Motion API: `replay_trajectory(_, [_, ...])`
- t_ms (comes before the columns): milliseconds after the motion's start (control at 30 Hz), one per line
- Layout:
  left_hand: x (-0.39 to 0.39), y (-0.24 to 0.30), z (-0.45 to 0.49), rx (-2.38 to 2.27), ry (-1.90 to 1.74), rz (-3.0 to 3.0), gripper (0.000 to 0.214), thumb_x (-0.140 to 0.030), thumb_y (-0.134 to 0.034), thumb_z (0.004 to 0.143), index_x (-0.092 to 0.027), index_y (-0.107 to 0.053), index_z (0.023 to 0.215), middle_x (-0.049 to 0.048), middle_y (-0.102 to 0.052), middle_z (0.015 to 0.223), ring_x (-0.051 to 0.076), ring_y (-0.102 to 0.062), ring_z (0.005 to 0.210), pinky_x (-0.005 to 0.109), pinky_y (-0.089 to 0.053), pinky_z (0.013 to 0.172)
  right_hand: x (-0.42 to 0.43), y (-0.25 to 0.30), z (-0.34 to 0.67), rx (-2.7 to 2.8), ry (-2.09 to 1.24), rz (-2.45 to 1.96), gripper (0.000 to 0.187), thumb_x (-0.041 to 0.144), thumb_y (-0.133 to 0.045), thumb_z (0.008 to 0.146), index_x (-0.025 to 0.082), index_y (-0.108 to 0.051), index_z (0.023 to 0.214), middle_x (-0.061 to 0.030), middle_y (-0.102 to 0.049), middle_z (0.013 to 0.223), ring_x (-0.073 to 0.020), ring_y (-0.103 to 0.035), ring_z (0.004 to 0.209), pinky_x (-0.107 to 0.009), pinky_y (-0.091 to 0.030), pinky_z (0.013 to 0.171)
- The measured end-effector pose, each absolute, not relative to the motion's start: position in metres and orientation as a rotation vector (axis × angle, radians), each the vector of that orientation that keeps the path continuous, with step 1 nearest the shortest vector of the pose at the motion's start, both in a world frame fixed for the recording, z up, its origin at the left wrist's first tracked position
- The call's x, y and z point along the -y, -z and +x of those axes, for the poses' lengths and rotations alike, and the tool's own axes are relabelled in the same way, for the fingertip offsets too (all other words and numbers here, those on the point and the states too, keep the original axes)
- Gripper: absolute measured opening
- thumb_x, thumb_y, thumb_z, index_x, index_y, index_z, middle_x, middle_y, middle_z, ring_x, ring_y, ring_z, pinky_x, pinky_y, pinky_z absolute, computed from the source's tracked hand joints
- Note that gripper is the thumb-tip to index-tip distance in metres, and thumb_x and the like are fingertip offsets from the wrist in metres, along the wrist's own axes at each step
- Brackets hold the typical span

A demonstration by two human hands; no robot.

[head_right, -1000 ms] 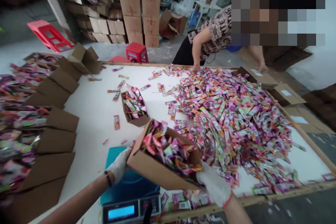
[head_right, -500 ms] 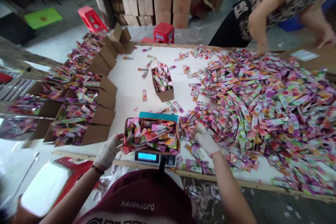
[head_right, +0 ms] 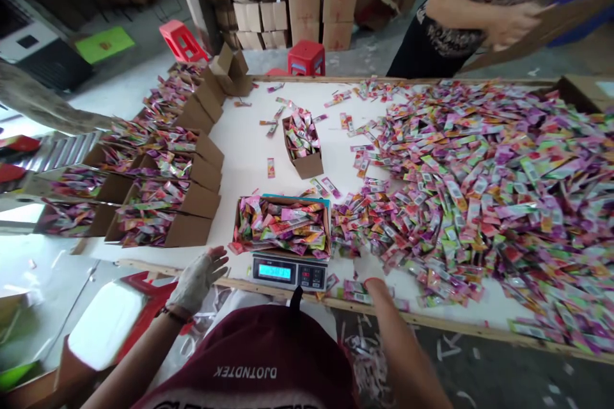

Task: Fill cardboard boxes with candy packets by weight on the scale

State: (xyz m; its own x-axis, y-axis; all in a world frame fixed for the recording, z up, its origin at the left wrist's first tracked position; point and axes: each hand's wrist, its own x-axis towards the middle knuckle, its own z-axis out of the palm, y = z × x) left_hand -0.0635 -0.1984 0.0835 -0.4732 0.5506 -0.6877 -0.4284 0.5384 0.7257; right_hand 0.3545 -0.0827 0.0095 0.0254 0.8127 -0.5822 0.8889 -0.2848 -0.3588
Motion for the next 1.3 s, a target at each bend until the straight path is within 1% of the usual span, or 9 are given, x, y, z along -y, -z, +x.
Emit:
replay_trajectory(200, [0.199,-0.076,-0.056,-1.678,-1.137,0.147,0.064,-0.059,-0.079,0.063,-0.015,-0.068,0.108,0.0149,-0.064,0.127,0.025,-0.064,0.107,0.037,-0.053,0.089,0.063,-0.02,0.404,-1.615,1.059,2.063,0.023,0.018,-0.052,0.094,0.016,-0.07,0.108,-0.0072,-0.071,0.082,-0.0173,-0.067,0.075,-0.028,-0.048,0.071])
replay_trajectory(367, [0.199,-0.074,-0.053,-1.652,-1.119,0.147,0.065,-0.059,-0.081,0.062,-0.015,-0.068,0.108,0.0157,-0.063,0.13,0.027,-0.064,0.11,0.038,-0.052,0.09,0.057,-0.061,0.417,-1.625,0.799,2.12,0.05,0.021,-0.055,0.084,0.014,-0.06,0.134,-0.0212,-0.067,0.116,-0.0336,-0.066,0.106,-0.042,-0.048,0.087])
replay_trajectory(433, [0.199,-0.074,-0.052,-1.647,-1.122,0.147,0.064,-0.059,-0.081,0.062,-0.015,-0.068,0.108,0.0162,-0.063,0.132,0.027,-0.064,0.11,0.039,-0.052,0.09,0.055,-0.087,0.399,-1.849,0.736,2.158,0.06,0.022,-0.056,0.084,0.014,-0.051,0.143,-0.0223,-0.058,0.131,-0.0346,-0.059,0.119,-0.046,-0.045,0.097])
replay_trajectory(600, [0.195,-0.072,-0.044,-1.622,-1.113,0.175,0.07,-0.062,-0.08,0.062,-0.015,-0.066,0.112,0.0196,-0.06,0.136,0.033,-0.061,0.119,0.044,-0.051,0.095,0.057,-0.153,0.287,-2.951,0.98,1.629,0.03,0.027,-0.055,0.095,0.02,-0.064,0.122,-0.0089,-0.061,0.118,-0.0213,-0.06,0.109,-0.035,-0.048,0.101])
replay_trajectory(767, [0.197,-0.071,-0.037,-1.584,-1.103,0.217,0.075,-0.064,-0.078,0.063,-0.016,-0.064,0.119,0.0189,-0.057,0.142,0.034,-0.06,0.122,0.042,-0.051,0.096,0.049,-0.164,0.193,-2.852,0.719,1.424,0.017,0.013,-0.063,0.083,0.015,-0.071,0.098,-0.0147,-0.063,0.116,-0.026,-0.063,0.095,-0.041,-0.052,0.085])
replay_trajectory(900, [0.206,-0.068,-0.037,-1.609,-1.121,0.175,0.065,-0.056,-0.077,0.067,-0.014,-0.064,0.115,0.0197,-0.059,0.138,0.032,-0.062,0.119,0.039,-0.053,0.092,0.041,-0.163,0.21,-2.894,1.088,1.526,0.021,0.014,-0.048,0.093,0.018,-0.069,0.093,-0.0069,-0.069,0.101,-0.0167,-0.065,0.093,-0.028,-0.052,0.086])
replay_trajectory(1033, [0.215,-0.061,-0.034,-1.633,-1.141,0.146,0.054,-0.051,-0.075,0.071,-0.015,-0.066,0.111,0.0183,-0.062,0.134,0.028,-0.066,0.112,0.037,-0.054,0.089,0.05,-0.179,0.281,-2.628,1.717,2.122,0.026,0.029,-0.046,0.093,0.02,-0.068,0.102,-0.0059,-0.071,0.089,-0.0198,-0.065,0.081,-0.03,-0.053,0.075])
replay_trajectory(1200, [0.216,-0.055,-0.027,-1.636,-1.119,0.14,0.055,-0.051,-0.076,0.07,-0.015,-0.068,0.111,0.0182,-0.064,0.131,0.027,-0.068,0.107,0.037,-0.054,0.088,0.061,-0.194,0.36,-2.389,0.603,2.262,0.049,0.032,-0.052,0.085,0.014,-0.062,0.129,-0.0188,-0.063,0.124,-0.0328,-0.062,0.106,-0.043,-0.05,0.089])
replay_trajectory(1300, [0.213,-0.056,-0.022,-1.635,-1.097,0.159,0.058,-0.054,-0.077,0.068,-0.015,-0.069,0.11,0.0183,-0.065,0.129,0.028,-0.068,0.107,0.038,-0.055,0.088,0.06,-0.198,0.351,-2.552,0.479,2.128,0.05,0.037,-0.049,0.091,0.012,-0.058,0.133,-0.0189,-0.057,0.131,-0.0318,-0.058,0.116,-0.043,-0.046,0.1])
